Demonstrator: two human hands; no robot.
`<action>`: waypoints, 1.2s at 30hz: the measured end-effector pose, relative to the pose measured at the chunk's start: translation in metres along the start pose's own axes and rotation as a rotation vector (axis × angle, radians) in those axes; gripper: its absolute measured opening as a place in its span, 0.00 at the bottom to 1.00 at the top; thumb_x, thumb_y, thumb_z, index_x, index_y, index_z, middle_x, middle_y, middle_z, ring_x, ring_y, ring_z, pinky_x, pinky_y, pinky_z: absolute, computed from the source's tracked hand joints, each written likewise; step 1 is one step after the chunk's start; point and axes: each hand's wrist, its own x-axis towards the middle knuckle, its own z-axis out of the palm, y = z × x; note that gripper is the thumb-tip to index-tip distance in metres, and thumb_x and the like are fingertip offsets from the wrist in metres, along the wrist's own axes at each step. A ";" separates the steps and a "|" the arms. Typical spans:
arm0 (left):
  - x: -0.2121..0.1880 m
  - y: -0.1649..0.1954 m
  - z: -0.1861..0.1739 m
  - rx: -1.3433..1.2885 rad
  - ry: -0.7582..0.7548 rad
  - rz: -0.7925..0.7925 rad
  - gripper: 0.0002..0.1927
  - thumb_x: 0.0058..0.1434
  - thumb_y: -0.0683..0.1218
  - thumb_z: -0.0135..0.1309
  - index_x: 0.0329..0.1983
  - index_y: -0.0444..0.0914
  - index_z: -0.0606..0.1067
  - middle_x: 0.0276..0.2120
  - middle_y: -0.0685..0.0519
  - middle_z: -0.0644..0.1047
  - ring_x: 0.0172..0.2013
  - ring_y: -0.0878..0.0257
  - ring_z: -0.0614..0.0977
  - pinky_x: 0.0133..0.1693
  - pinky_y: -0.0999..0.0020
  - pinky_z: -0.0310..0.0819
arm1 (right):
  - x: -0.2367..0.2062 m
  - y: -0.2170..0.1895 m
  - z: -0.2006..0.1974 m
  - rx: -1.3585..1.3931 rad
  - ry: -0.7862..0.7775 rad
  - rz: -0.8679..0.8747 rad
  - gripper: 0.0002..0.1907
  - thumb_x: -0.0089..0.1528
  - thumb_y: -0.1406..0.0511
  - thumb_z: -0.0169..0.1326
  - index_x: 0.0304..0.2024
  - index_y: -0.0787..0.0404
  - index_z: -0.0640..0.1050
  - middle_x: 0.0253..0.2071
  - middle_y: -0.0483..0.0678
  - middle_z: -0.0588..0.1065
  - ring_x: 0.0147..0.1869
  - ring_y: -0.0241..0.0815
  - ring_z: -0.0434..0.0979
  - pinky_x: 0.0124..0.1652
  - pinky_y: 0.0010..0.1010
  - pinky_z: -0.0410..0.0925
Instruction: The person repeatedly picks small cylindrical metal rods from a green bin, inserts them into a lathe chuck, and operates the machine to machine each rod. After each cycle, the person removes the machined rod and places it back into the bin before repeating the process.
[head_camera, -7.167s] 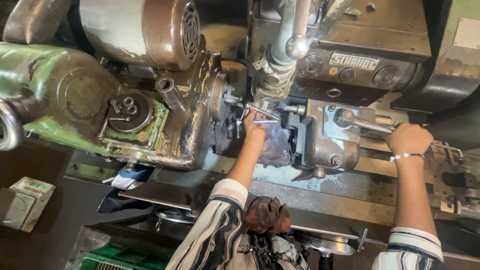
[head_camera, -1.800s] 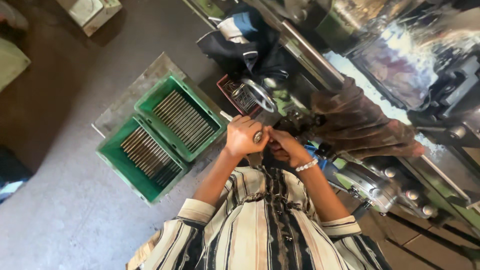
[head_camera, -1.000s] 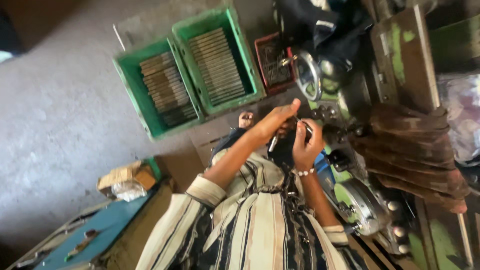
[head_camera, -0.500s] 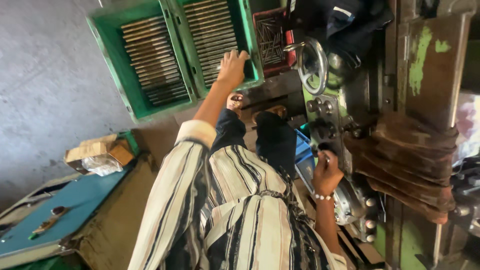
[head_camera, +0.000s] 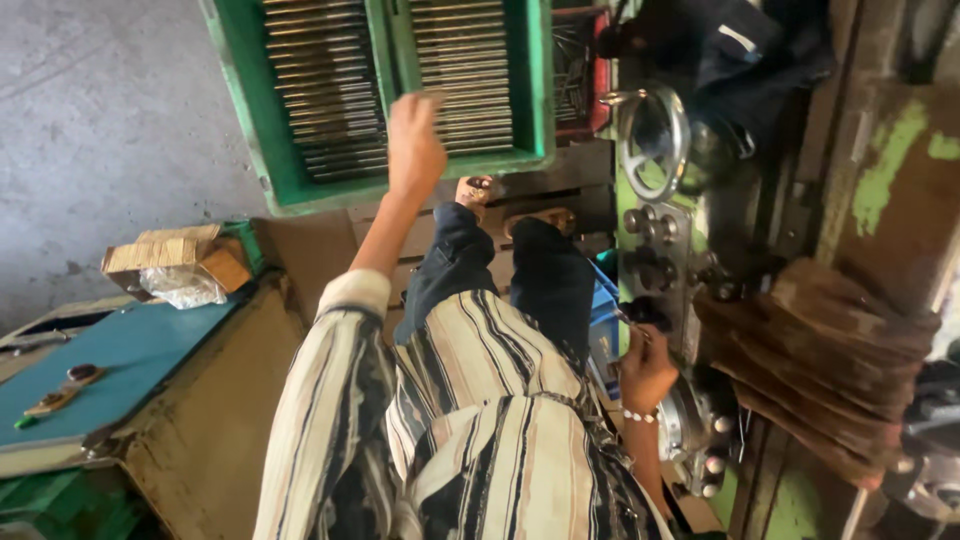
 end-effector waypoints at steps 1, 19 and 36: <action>-0.004 -0.012 -0.012 -0.008 0.104 -0.053 0.24 0.52 0.28 0.46 0.50 0.37 0.75 0.51 0.47 0.75 0.56 0.45 0.74 0.59 0.52 0.70 | 0.002 0.001 0.000 0.014 0.031 -0.101 0.04 0.69 0.69 0.59 0.45 0.62 0.79 0.35 0.54 0.81 0.32 0.41 0.83 0.32 0.31 0.73; -0.010 -0.137 -0.048 0.589 -0.489 0.323 0.12 0.69 0.45 0.51 0.52 0.46 0.81 0.65 0.47 0.72 0.67 0.47 0.67 0.61 0.42 0.59 | -0.006 0.011 0.016 -0.014 -0.107 -0.160 0.04 0.69 0.70 0.58 0.45 0.65 0.79 0.35 0.53 0.78 0.31 0.39 0.75 0.33 0.27 0.67; -0.090 0.110 -0.069 -0.543 0.128 -0.525 0.09 0.73 0.49 0.49 0.49 0.40 0.71 0.38 0.40 0.81 0.42 0.40 0.83 0.41 0.55 0.79 | 0.060 -0.086 0.045 0.145 -0.120 -0.534 0.06 0.70 0.66 0.58 0.46 0.64 0.79 0.36 0.54 0.79 0.35 0.43 0.79 0.36 0.33 0.71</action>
